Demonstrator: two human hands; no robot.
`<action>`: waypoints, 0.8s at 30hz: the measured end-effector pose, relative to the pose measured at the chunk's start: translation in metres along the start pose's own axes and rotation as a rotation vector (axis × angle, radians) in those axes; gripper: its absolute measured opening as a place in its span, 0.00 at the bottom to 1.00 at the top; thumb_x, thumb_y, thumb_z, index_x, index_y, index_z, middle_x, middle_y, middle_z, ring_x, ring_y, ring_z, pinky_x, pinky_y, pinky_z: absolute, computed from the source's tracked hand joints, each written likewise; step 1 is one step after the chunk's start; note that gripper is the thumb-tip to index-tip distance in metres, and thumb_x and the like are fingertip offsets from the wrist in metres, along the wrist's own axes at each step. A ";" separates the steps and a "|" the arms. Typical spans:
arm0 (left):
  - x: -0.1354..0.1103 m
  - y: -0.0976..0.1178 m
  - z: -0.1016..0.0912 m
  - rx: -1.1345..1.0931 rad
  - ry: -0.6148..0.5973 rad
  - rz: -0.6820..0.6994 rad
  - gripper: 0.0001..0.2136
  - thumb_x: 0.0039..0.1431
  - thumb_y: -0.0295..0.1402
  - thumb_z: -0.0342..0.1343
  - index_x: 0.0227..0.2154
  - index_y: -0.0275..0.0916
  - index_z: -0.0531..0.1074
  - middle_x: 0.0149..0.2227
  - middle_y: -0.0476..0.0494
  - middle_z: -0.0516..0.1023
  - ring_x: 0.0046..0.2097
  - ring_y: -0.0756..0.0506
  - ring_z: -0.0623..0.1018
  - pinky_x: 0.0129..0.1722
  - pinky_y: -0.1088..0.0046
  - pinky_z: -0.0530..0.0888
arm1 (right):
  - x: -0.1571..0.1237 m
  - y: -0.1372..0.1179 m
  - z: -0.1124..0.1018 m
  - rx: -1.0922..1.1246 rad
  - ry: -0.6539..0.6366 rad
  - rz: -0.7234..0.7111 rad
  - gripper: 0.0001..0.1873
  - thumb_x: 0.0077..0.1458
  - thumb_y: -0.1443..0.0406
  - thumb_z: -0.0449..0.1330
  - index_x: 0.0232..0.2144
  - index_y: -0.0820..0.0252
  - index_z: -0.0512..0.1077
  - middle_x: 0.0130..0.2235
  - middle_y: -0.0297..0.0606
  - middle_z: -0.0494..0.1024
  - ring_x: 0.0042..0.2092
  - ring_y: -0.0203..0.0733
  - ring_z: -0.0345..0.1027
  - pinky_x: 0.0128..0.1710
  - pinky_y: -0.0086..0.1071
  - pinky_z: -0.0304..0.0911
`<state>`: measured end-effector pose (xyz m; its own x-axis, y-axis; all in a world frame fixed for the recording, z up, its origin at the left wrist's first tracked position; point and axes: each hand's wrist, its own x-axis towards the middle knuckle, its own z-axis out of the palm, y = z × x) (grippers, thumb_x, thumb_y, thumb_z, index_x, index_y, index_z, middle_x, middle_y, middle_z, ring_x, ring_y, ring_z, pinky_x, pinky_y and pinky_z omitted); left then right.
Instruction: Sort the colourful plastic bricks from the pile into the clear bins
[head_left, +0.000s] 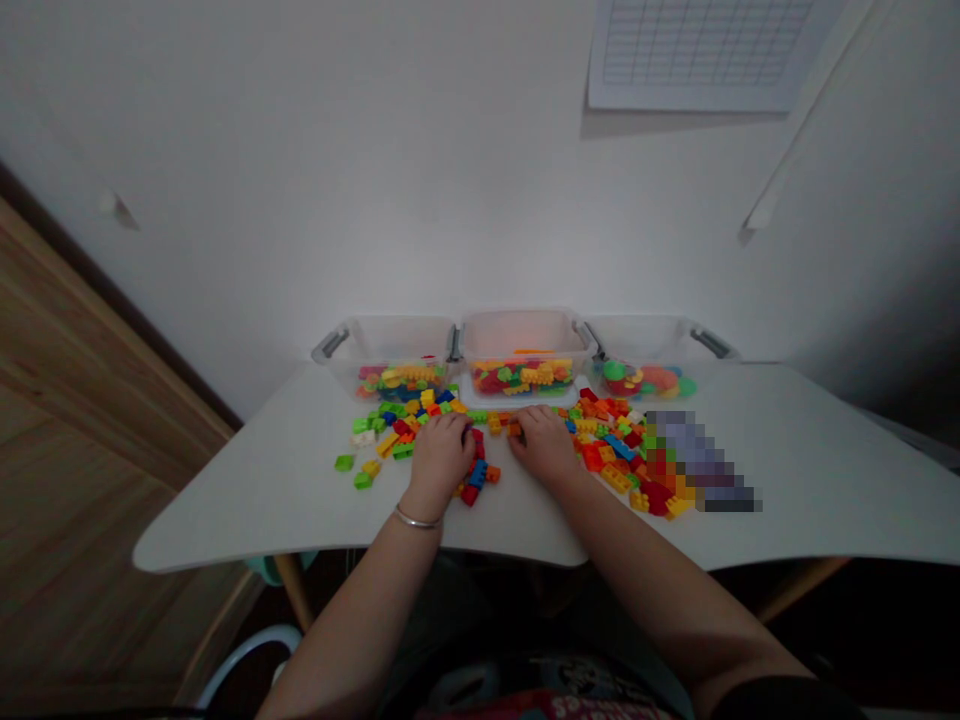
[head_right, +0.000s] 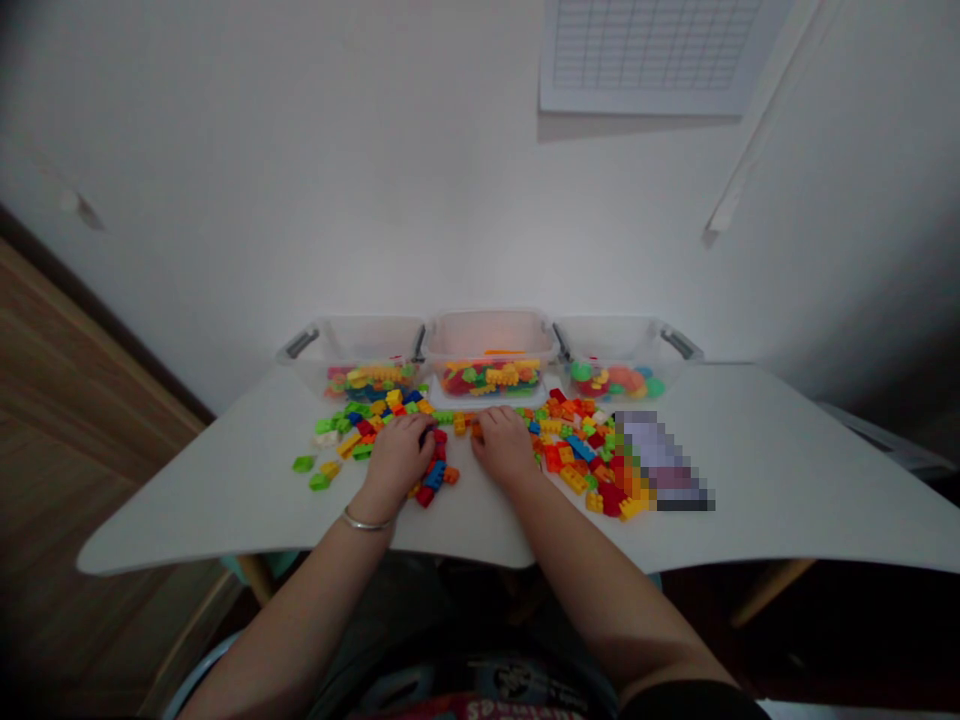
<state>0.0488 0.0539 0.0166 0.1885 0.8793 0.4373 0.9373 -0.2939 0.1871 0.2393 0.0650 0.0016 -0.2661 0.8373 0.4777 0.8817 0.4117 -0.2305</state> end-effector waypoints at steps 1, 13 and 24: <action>0.000 0.000 0.000 -0.004 0.000 0.000 0.12 0.61 0.30 0.49 0.43 0.38 0.76 0.46 0.41 0.79 0.49 0.39 0.75 0.51 0.60 0.71 | 0.000 0.000 0.000 0.006 0.009 0.004 0.09 0.53 0.67 0.60 0.39 0.60 0.73 0.41 0.44 0.77 0.47 0.52 0.65 0.48 0.43 0.61; -0.001 0.000 -0.003 -0.023 -0.017 -0.004 0.12 0.61 0.30 0.50 0.43 0.37 0.76 0.45 0.41 0.79 0.48 0.39 0.75 0.51 0.60 0.72 | 0.005 0.004 -0.009 0.177 0.349 0.011 0.04 0.52 0.64 0.60 0.32 0.57 0.68 0.34 0.40 0.75 0.39 0.46 0.68 0.41 0.38 0.63; -0.002 -0.001 -0.003 -0.036 -0.024 -0.004 0.12 0.61 0.30 0.50 0.43 0.37 0.76 0.45 0.41 0.79 0.48 0.40 0.75 0.51 0.60 0.71 | 0.059 0.017 -0.074 0.259 0.762 0.136 0.10 0.53 0.59 0.58 0.37 0.57 0.68 0.36 0.38 0.72 0.38 0.44 0.64 0.42 0.39 0.61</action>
<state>0.0465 0.0511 0.0179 0.1919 0.8894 0.4149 0.9272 -0.3029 0.2204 0.2673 0.0948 0.0885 0.2575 0.4495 0.8554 0.7446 0.4719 -0.4721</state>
